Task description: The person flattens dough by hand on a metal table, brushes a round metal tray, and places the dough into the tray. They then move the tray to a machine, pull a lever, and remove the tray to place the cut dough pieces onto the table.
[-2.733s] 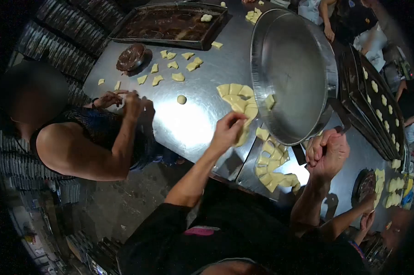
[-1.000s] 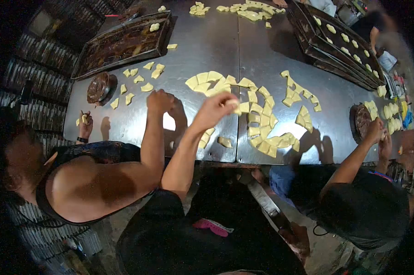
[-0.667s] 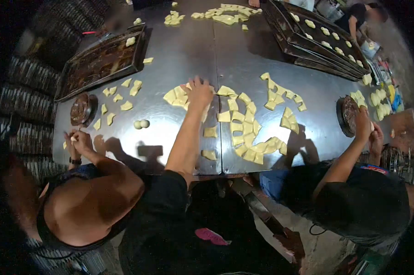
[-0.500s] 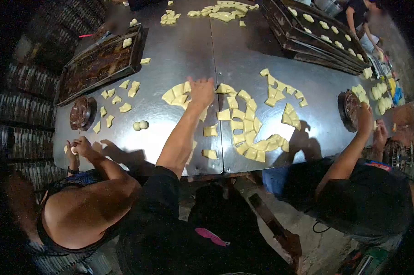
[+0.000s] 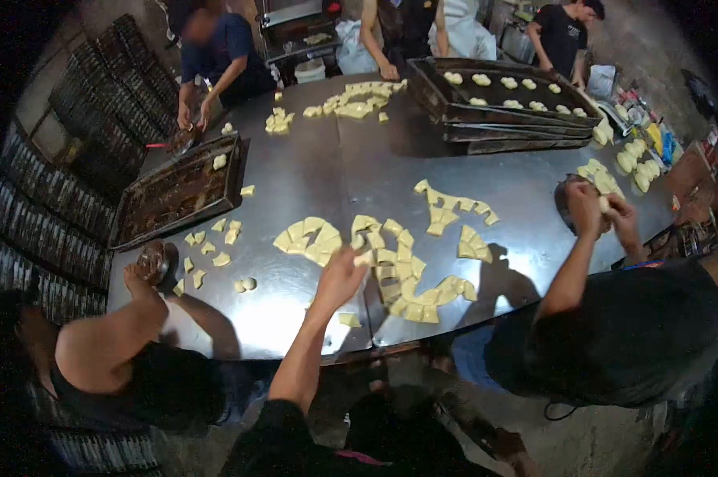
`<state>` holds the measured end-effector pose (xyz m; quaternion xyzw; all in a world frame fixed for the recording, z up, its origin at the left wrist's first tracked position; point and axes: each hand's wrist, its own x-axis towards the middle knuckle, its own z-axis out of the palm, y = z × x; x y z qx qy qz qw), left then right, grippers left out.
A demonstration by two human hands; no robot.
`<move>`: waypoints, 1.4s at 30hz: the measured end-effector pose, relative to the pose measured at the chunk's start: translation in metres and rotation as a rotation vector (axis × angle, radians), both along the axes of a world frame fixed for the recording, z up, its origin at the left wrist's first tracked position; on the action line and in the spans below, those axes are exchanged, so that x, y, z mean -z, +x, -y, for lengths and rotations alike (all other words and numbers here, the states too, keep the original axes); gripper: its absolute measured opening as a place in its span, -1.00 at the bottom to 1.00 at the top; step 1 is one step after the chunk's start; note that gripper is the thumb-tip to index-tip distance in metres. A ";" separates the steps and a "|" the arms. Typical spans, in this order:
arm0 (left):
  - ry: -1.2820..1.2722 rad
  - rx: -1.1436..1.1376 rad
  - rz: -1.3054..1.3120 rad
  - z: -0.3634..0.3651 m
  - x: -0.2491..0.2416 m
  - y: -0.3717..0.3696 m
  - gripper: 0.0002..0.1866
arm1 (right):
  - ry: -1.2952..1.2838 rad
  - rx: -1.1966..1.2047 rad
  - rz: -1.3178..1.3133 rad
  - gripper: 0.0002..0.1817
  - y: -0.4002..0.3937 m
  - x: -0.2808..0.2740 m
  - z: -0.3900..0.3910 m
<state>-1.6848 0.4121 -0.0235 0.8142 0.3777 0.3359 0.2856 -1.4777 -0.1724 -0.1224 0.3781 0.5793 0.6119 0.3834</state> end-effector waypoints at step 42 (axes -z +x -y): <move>-1.287 0.575 0.346 0.598 0.022 1.029 -0.45 | -1.740 -0.189 1.942 -0.68 0.851 -0.084 0.351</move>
